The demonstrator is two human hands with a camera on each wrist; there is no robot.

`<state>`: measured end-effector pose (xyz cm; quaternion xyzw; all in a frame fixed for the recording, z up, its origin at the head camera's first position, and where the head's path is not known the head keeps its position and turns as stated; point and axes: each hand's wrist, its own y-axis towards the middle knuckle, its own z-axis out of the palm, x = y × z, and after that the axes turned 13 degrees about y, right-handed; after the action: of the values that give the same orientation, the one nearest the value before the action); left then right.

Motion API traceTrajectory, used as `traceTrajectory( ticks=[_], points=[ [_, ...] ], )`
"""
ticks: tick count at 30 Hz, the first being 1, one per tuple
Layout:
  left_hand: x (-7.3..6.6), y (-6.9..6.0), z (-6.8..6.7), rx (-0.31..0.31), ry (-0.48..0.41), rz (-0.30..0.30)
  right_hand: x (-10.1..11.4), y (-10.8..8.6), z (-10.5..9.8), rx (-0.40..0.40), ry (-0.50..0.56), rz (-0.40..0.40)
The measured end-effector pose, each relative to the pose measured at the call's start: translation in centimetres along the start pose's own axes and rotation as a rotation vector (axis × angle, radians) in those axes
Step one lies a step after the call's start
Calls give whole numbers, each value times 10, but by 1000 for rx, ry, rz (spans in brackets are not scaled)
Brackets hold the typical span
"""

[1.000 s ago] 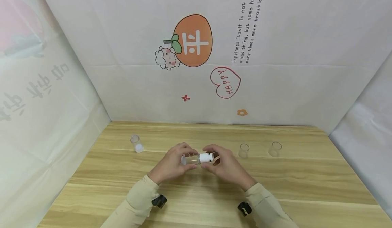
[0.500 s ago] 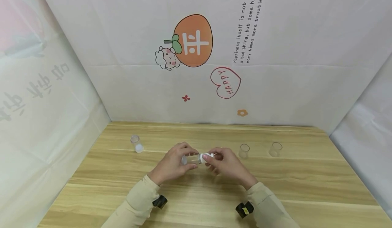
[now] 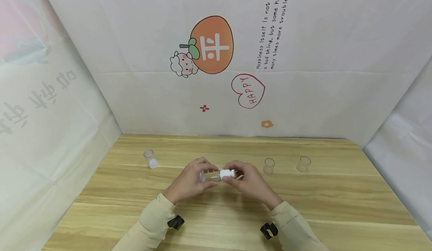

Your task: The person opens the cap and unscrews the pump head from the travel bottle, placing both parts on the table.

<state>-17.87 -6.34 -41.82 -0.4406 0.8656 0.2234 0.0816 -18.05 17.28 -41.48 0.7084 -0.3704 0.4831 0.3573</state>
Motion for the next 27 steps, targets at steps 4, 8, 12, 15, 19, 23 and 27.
traceTrajectory(
  ticks=[4, 8, 12, 15, 19, 23, 27],
  points=[
    [2, 0, 0, 27, -58, -20, -3, 0, 1, 9, -36, -75],
    [4, 0, 1, 41, -106, -29, -3, 0, 1, 5, -48, -104],
    [4, 0, 0, 46, -114, -31, -2, -1, 2, 1, -59, -115],
    [4, 0, 0, 45, -119, -33, -3, -1, 2, 8, -59, -92],
    [3, 0, 0, 26, -99, -20, -3, -3, 1, 9, -54, -17],
    [1, 0, 0, -6, -44, 5, -1, -4, 0, 1, 18, 97],
    [-1, 0, 0, -34, 13, 23, 2, -2, 1, -13, 148, 196]
  ],
)
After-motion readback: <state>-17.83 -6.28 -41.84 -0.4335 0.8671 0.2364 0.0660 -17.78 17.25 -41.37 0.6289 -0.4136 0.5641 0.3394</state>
